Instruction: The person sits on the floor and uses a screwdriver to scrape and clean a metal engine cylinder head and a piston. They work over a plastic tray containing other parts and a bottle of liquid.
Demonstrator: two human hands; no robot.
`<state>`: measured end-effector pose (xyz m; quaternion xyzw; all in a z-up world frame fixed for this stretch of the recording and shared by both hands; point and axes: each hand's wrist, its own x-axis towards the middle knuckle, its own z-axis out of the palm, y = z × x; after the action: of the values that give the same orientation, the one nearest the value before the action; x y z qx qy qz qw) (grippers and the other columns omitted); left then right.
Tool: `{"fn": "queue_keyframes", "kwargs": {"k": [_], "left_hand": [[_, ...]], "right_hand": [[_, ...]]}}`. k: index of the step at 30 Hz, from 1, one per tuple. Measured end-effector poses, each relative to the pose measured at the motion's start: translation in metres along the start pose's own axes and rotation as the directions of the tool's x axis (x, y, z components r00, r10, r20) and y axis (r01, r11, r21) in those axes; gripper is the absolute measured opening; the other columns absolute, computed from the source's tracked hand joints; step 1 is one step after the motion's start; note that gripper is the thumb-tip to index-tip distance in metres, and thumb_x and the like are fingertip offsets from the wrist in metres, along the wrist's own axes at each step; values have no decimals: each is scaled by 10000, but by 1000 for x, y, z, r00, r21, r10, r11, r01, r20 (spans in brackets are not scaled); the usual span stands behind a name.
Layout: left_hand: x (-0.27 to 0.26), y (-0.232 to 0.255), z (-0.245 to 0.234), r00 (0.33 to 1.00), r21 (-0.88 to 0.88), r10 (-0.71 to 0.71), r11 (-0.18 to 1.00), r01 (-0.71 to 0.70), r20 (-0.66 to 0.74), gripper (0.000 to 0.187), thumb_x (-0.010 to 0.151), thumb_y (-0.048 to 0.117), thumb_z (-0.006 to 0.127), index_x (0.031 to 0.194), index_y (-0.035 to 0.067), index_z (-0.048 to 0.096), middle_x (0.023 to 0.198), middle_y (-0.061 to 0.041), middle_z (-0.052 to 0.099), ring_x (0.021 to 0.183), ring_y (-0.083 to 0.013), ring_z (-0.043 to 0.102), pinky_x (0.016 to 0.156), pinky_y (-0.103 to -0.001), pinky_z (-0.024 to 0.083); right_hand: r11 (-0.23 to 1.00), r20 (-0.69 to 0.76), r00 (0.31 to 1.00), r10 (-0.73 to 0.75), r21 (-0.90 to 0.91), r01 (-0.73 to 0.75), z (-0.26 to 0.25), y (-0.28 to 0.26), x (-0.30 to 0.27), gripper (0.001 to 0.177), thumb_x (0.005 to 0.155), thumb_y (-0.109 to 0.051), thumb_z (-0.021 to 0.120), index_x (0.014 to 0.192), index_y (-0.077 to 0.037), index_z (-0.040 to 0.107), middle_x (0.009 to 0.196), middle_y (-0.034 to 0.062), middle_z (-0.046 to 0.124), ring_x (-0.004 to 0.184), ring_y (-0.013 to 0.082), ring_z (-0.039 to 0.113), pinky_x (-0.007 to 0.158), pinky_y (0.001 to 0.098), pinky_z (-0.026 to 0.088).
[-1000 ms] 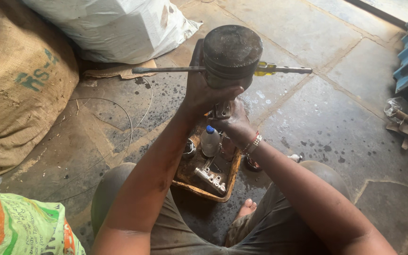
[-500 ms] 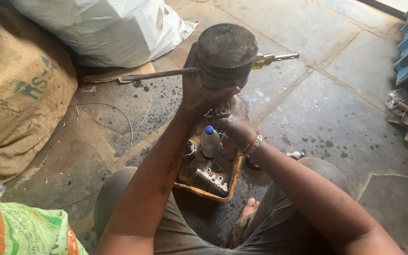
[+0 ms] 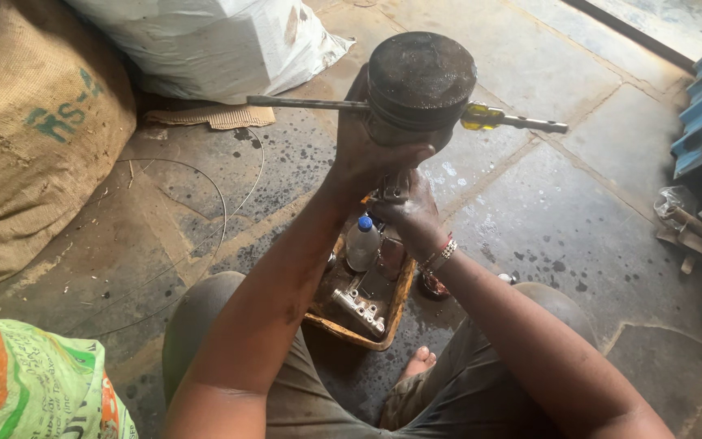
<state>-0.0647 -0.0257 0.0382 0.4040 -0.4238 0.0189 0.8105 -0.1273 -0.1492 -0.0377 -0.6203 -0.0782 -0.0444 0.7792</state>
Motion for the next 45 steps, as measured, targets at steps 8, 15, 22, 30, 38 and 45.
{"fn": "queue_keyframes", "kwargs": {"k": [8, 15, 22, 30, 38, 45], "left_hand": [[6, -5, -9, 998, 83, 65, 994, -65, 0, 882, 727, 81, 964, 1433, 48, 437, 1345, -139, 627, 1231, -238, 664, 1090, -379, 604], [3, -14, -15, 999, 69, 25, 997, -22, -37, 889, 707, 128, 978, 1410, 54, 438, 1333, -134, 635, 1233, -241, 672, 1103, -386, 621], [1, -18, -10, 997, 142, 7, 990, 3, -74, 909, 664, 196, 984, 1395, 68, 460, 1297, -123, 657, 1205, -243, 700, 1058, -380, 658], [-1, -16, -9, 997, 207, 49, 978, -37, -52, 901, 665, 195, 997, 1384, 69, 468, 1299, -119, 658, 1221, -232, 680, 1075, -396, 624], [2, -14, -12, 992, 274, 121, 954, -123, 24, 974, 647, 221, 1017, 1422, 70, 447, 1335, -118, 628, 1269, -248, 649, 1123, -387, 594], [-1, -10, -12, 998, 186, 52, 982, -46, -28, 964, 663, 169, 1010, 1437, 55, 448, 1328, -131, 626, 1236, -247, 658, 1106, -393, 605]], "right_hand": [[992, 4, 1000, -24, -128, 24, 2, 0, -3, 707, 795, -8, 737, 1429, -31, 425, 1243, 114, 597, 1121, 209, 647, 909, 346, 590], [950, -40, 998, -48, -312, 33, -5, 11, 0, 611, 786, -93, 781, 1324, -37, 498, 1171, 117, 635, 1009, 194, 664, 823, 326, 586], [982, -82, 997, -11, -190, -5, -15, 31, 8, 567, 785, -5, 796, 1255, -6, 477, 1137, 139, 574, 1014, 228, 660, 811, 345, 604], [975, -108, 993, 44, -211, -66, -19, 35, 9, 704, 743, 1, 725, 1340, -89, 364, 1191, 130, 570, 1042, 204, 687, 811, 329, 641], [979, -46, 996, -83, -189, 73, -13, 28, 4, 653, 770, -11, 765, 1318, -56, 413, 1182, 61, 566, 1053, 165, 644, 852, 325, 618], [910, 42, 974, -223, -349, 224, -12, 14, 8, 432, 757, -47, 753, 1159, -33, 595, 1029, 53, 666, 906, 146, 682, 779, 308, 598]]}}
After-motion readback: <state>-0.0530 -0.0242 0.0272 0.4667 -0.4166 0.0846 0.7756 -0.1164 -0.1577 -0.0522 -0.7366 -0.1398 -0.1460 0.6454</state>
